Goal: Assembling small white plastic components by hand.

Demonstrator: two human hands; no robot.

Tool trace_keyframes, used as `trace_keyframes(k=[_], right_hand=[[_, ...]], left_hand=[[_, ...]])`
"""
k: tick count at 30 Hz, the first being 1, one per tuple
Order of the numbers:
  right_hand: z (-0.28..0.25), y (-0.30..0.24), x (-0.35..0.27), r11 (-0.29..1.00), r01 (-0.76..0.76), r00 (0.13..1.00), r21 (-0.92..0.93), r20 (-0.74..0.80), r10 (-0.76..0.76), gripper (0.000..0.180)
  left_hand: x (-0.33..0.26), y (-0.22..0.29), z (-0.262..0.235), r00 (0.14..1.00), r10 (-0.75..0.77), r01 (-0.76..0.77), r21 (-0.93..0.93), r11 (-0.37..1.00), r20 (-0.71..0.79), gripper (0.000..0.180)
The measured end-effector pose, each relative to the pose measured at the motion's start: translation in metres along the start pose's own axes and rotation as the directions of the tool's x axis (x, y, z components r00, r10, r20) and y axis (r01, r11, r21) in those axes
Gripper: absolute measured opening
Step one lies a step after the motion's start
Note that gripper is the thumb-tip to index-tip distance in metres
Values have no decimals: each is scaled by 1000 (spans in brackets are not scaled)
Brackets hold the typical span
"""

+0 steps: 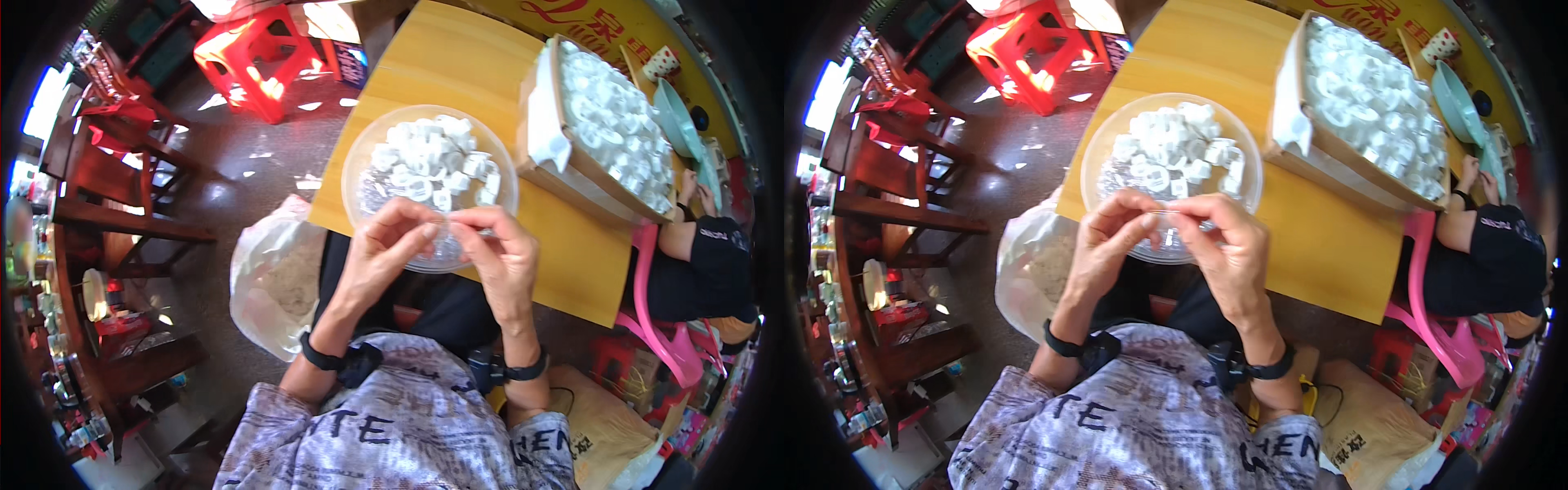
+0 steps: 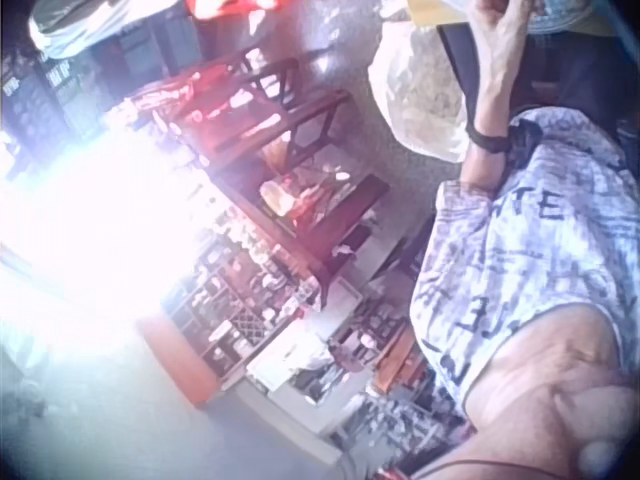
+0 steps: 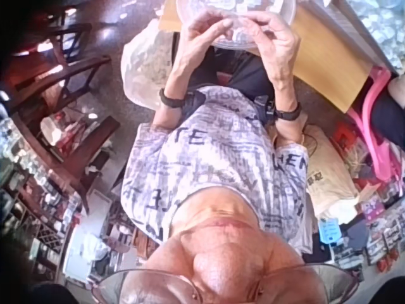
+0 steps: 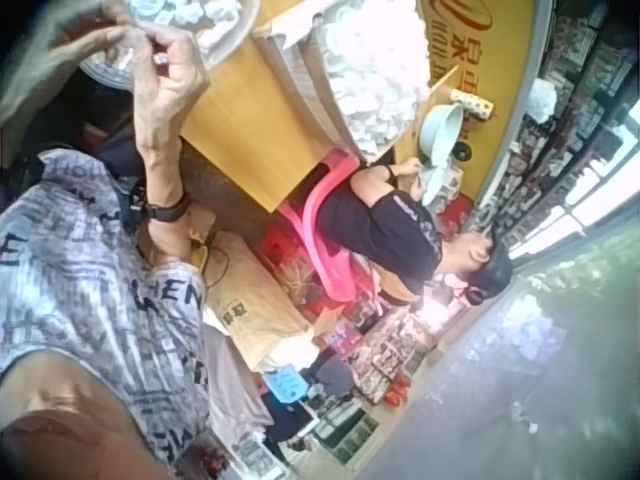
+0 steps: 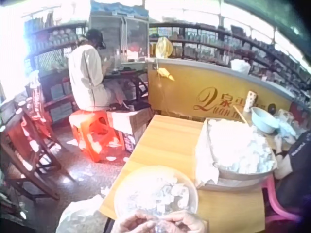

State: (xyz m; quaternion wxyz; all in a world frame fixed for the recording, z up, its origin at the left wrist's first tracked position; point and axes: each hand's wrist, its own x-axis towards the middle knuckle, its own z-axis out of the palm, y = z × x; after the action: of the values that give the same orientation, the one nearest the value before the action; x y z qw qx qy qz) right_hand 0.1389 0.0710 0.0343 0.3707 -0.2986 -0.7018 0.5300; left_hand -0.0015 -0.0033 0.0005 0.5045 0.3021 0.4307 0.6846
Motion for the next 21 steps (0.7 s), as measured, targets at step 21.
trace_keyframes(k=[21], right_hand=[[15,8,-12,996,69,980,61,-191,-56,10]], left_hand=[[-1,-2,-1,1000,29,-29,-72,997,-4,30]])
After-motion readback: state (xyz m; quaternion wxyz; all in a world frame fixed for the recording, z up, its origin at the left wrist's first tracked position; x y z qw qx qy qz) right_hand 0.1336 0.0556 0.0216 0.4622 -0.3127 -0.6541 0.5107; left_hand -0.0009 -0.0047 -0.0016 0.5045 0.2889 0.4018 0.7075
